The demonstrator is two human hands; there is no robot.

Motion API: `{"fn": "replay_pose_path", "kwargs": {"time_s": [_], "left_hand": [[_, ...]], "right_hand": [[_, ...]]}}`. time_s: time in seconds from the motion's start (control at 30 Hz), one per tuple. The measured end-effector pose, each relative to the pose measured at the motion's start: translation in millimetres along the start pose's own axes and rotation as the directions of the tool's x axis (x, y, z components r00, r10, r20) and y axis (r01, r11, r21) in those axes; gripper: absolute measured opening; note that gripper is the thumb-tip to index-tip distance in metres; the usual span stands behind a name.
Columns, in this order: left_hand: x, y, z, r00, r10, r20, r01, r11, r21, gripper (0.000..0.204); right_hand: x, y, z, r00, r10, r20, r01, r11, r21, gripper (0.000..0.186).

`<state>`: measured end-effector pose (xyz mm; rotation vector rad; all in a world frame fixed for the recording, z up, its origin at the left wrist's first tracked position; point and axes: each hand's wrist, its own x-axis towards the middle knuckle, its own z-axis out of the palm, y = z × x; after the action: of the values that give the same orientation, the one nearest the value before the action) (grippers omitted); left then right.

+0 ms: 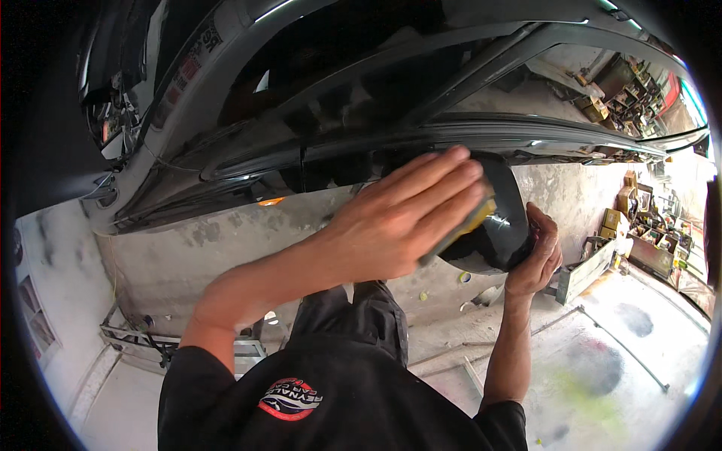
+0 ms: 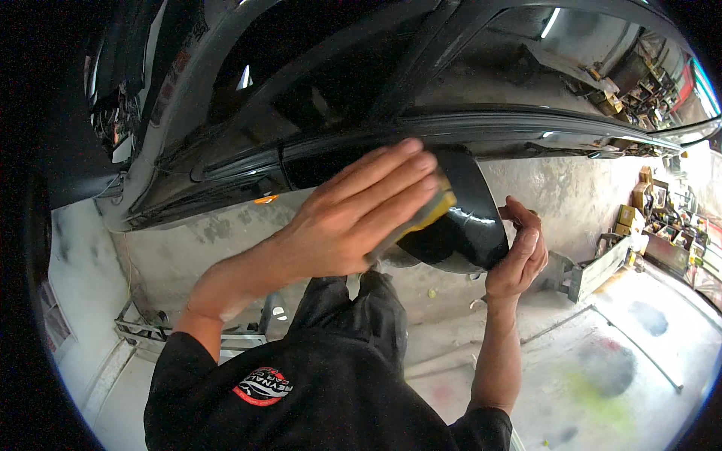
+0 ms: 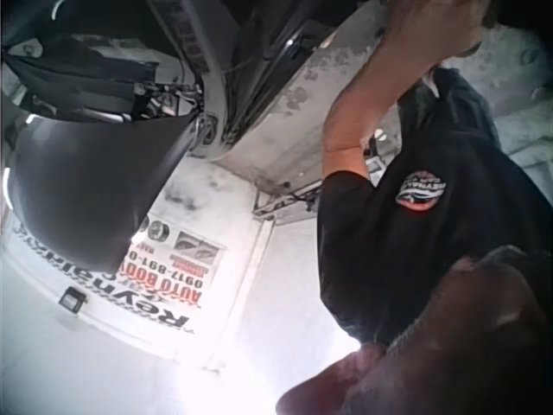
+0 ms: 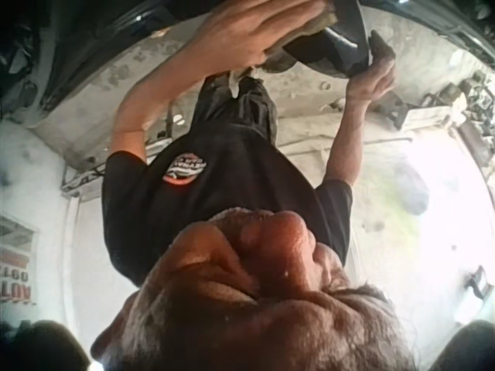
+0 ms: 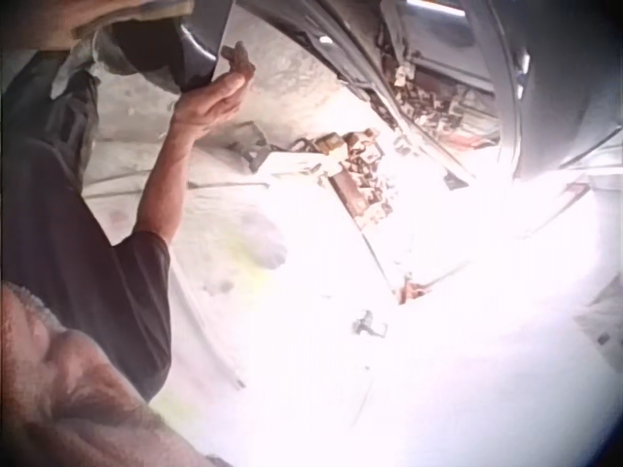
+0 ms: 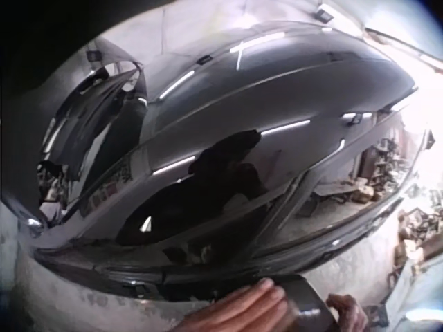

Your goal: Sanding a black car side mirror using a sanding block and water.

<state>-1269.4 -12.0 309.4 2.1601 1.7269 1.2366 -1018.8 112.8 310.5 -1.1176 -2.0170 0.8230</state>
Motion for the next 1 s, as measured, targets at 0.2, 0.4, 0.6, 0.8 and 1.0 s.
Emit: {"fn": "replay_pose_path", "kwargs": {"time_s": [0.2,0.4,0.6,0.8,1.0], "left_hand": [[18,2,4,0.998,0.007,0.067,-0.001,0.996,-0.091,0.060],[0,6,16,0.999,0.014,0.041,-0.016,0.999,0.051,0.052],[-4,6,23,0.995,0.094,-0.033,-0.093,0.995,0.023,0.050],[2,12,22,0.999,0.041,0.006,-0.041,0.999,0.029,0.049],[-11,14,23,0.987,0.132,0.094,-0.137,0.990,0.045,0.047]], "right_hand": [[-8,15,-10,0.999,0.015,0.037,-0.016,0.999,0.031,0.067],[-3,16,-6,0.997,0.022,0.067,-0.023,1.000,0.011,0.067],[-5,13,-2,0.998,0.023,-0.057,-0.019,0.998,0.068,0.064],[-4,15,-2,0.999,0.014,-0.050,-0.010,0.998,0.064,0.063],[-9,21,-12,0.999,0.012,-0.048,-0.009,0.998,0.063,0.066]]}}
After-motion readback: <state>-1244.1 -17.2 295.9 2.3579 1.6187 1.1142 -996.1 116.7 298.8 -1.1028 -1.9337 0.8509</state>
